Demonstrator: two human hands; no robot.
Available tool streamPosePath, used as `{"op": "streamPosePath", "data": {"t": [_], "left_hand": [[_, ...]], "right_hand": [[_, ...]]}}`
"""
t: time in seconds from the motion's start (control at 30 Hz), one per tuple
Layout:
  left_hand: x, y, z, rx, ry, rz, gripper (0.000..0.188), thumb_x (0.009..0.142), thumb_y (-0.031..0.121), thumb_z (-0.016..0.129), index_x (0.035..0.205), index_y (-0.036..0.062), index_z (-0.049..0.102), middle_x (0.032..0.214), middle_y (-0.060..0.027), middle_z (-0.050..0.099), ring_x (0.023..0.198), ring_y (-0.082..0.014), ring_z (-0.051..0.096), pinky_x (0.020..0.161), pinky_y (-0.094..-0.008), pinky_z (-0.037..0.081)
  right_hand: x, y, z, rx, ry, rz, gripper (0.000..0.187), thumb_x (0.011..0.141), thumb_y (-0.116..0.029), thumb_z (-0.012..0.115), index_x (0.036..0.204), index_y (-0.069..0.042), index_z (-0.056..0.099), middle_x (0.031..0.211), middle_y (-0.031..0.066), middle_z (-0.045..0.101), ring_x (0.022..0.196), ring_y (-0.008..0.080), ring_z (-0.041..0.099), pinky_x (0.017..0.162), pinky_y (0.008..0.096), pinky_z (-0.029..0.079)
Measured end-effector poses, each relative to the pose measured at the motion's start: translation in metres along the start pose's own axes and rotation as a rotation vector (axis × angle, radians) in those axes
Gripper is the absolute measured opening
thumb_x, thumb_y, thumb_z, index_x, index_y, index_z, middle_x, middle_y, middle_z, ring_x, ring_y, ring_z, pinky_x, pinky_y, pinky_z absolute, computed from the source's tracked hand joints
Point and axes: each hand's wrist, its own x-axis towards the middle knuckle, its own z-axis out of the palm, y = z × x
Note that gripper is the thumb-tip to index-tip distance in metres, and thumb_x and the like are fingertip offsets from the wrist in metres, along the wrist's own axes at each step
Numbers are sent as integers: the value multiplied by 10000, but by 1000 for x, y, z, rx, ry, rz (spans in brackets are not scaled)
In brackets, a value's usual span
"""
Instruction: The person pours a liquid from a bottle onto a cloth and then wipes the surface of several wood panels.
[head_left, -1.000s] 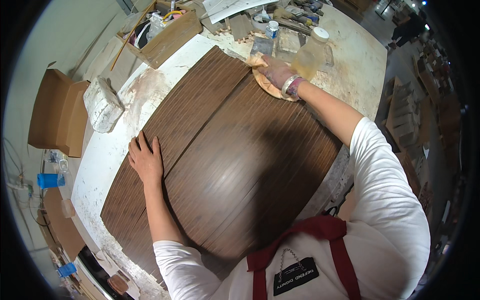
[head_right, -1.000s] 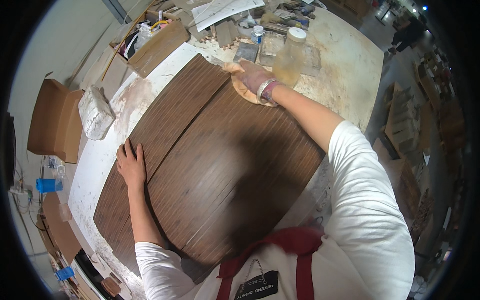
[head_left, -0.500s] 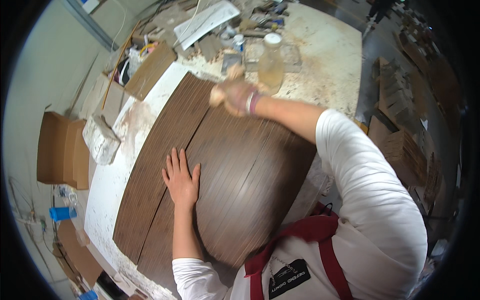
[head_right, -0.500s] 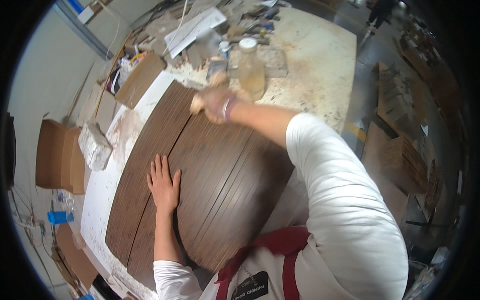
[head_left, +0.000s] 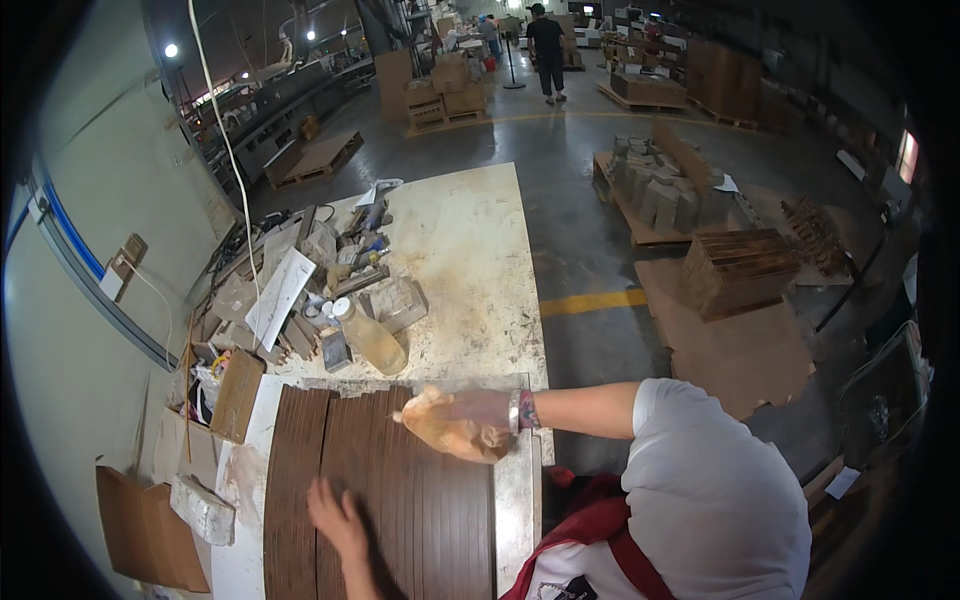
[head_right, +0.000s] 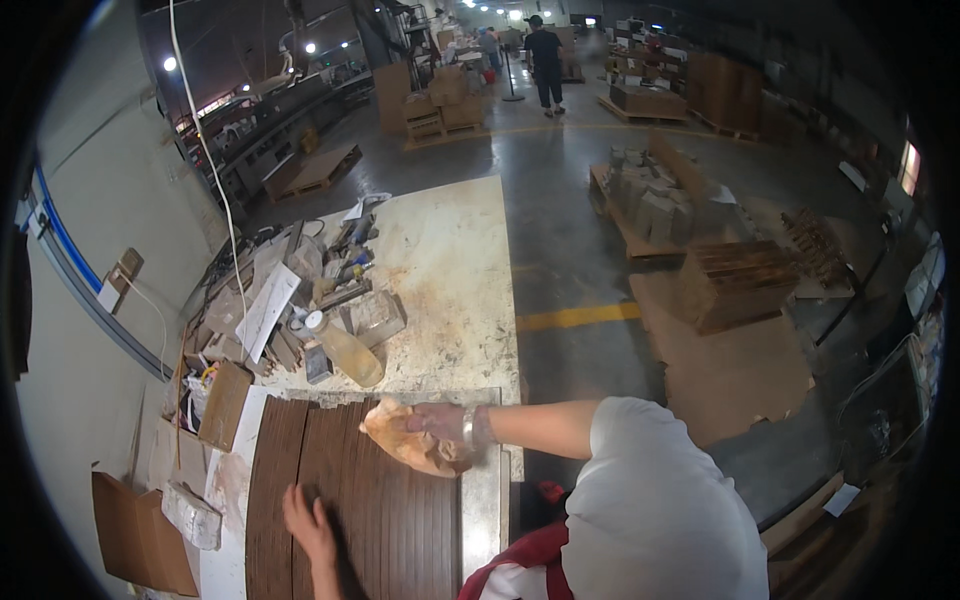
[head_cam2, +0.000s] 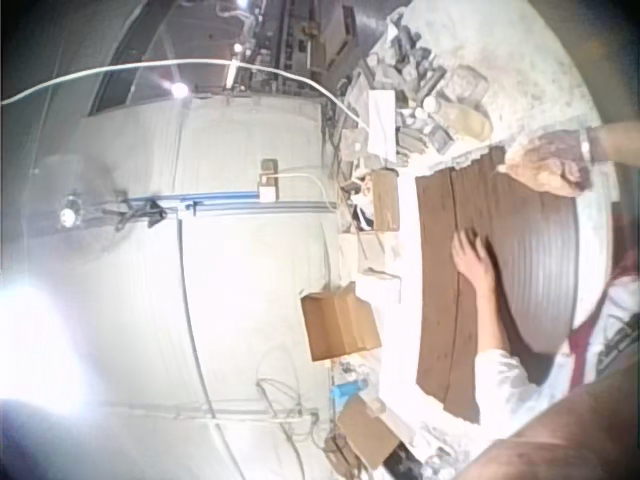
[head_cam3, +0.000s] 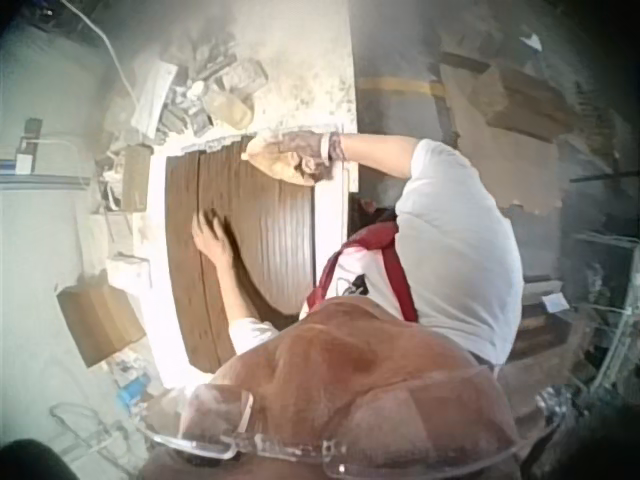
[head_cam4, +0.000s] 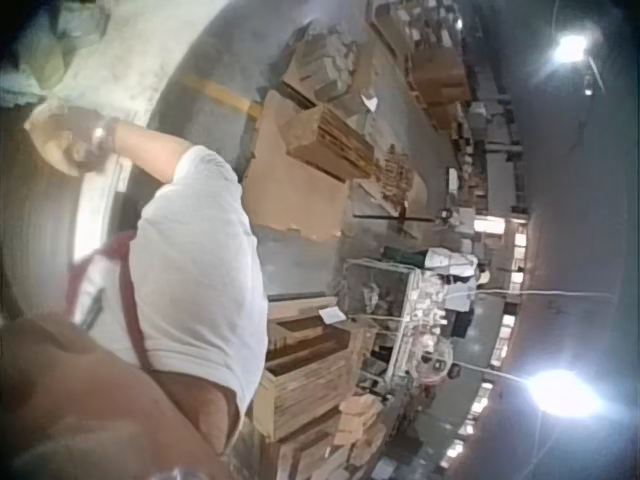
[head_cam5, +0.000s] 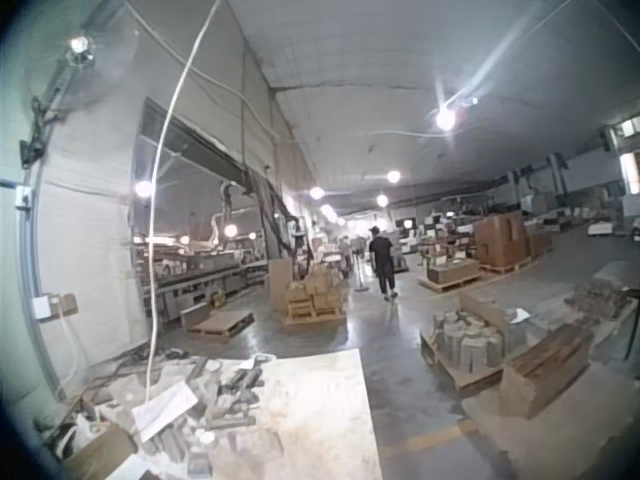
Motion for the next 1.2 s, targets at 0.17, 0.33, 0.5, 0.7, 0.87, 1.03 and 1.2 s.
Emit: {"op": "streamPosePath", "data": {"t": [0.17,0.33,0.5,0.7,0.87,1.03,1.2], "left_hand": [[31,139,28,-1121,-274,-147,331,978,183,547,1238,-22,545,1183,-119,582,1085,-187,527,940,-315,405],[64,189,10,-1281,-278,-217,146,981,179,564,962,38,596,879,9,592,753,-46,498,682,-215,434],[102,233,7,-1753,-614,-604,353,978,302,573,1211,41,530,1159,-44,600,972,-135,598,817,-292,499],[108,231,31,-1545,-359,-442,215,931,213,654,1061,47,614,1019,-53,669,920,-138,626,813,-293,505],[140,248,28,-1531,-311,-314,145,973,192,587,961,49,604,920,0,631,805,-73,557,746,-238,465],[174,199,50,-1010,-32,-191,218,966,152,569,1128,6,565,1010,-44,586,889,-120,516,795,-264,431],[220,128,103,-950,1,-252,742,880,108,673,1483,58,243,1421,-174,407,1196,-275,476,1020,-396,378]], "right_hand": [[-7,4,-3,-214,18,-120,463,965,-436,515,1187,-35,580,1007,107,647,861,171,615,750,319,503],[-32,-47,-37,-790,200,-100,409,957,-346,543,1229,-41,531,944,171,672,823,240,654,701,357,515],[22,19,-96,-286,324,-305,367,992,-383,495,1162,-67,571,862,114,656,741,185,618,643,304,497],[-21,-72,-93,-344,123,34,429,996,-419,477,1260,-91,555,895,64,667,783,137,614,691,272,486],[34,38,-114,496,-109,-50,415,974,-368,534,1255,-65,565,1069,59,658,939,146,622,835,290,482],[7,-4,-85,790,-142,2,415,942,-259,602,1290,-42,538,1233,50,617,1092,128,588,979,289,452],[24,22,-115,818,-99,-263,388,999,-240,508,1315,-14,504,1277,84,584,1111,137,580,975,295,472]]}}
